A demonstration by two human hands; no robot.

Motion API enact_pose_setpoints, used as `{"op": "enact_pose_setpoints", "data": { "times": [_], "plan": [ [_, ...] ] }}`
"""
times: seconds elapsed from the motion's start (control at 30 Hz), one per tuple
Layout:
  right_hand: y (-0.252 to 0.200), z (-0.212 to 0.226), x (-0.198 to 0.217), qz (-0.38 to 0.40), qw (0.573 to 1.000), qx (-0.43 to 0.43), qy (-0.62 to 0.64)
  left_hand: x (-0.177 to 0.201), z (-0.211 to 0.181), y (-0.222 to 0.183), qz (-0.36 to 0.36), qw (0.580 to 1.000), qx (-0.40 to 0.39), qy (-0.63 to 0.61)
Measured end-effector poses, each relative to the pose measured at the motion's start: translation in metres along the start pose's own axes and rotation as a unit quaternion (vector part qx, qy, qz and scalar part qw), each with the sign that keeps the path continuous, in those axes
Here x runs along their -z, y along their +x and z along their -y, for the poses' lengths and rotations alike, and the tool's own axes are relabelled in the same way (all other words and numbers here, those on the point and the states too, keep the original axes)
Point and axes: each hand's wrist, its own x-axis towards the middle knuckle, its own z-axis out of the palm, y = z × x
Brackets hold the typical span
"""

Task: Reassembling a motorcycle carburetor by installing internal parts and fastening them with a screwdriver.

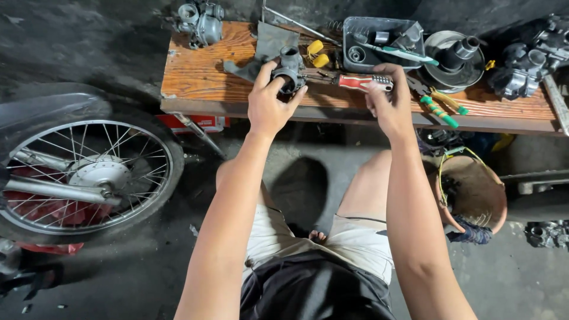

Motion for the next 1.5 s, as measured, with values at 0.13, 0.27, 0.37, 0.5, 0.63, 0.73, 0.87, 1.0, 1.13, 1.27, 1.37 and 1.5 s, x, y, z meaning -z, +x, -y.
{"op": "enact_pose_setpoints", "data": {
  "times": [0.13, 0.27, 0.37, 0.5, 0.63, 0.73, 0.87, 1.0, 1.13, 1.27, 1.37, 1.5],
  "plan": [
    [0.001, 0.0, -0.003, -0.034, 0.998, -0.045, 0.02, -0.001, 0.002, -0.001, 0.0, 1.0, -0.003, 0.004],
    [-0.002, 0.003, 0.0, -0.008, 1.0, 0.018, 0.01, 0.013, -0.015, 0.007, 0.006, 1.0, -0.009, 0.004],
    [-0.003, 0.008, 0.0, 0.003, 1.0, 0.008, 0.022, 0.02, -0.024, 0.009, 0.015, 1.0, -0.01, 0.009],
    [0.006, 0.002, 0.0, -0.007, 0.993, -0.072, 0.097, 0.019, -0.023, 0.008, 0.014, 1.0, -0.004, 0.011],
    [0.005, 0.002, 0.001, -0.012, 0.989, -0.085, 0.123, 0.022, -0.024, 0.009, 0.013, 1.0, -0.003, -0.003],
    [-0.002, 0.002, 0.005, 0.015, 0.992, -0.05, 0.117, 0.018, -0.021, 0.006, 0.018, 1.0, -0.008, 0.011],
    [-0.002, 0.008, 0.002, 0.016, 1.0, 0.003, 0.01, 0.015, -0.019, 0.008, 0.015, 1.0, -0.013, 0.015],
    [0.001, 0.0, -0.001, -0.01, 0.994, -0.051, 0.1, 0.015, -0.018, 0.006, 0.015, 1.0, -0.008, 0.012],
    [0.001, 0.001, 0.0, -0.001, 0.991, -0.045, 0.125, 0.014, -0.017, 0.006, 0.015, 1.0, -0.019, 0.014],
    [0.0, -0.009, 0.002, 0.005, 0.997, 0.049, 0.052, 0.012, -0.016, 0.006, 0.012, 1.0, -0.016, 0.018],
    [0.0, -0.004, -0.002, -0.007, 0.997, 0.007, 0.076, 0.014, -0.018, 0.006, 0.012, 1.0, -0.008, 0.017],
    [0.001, 0.0, -0.004, -0.018, 0.994, -0.021, 0.106, 0.022, -0.025, 0.01, 0.018, 1.0, -0.012, -0.012]
  ]
}}
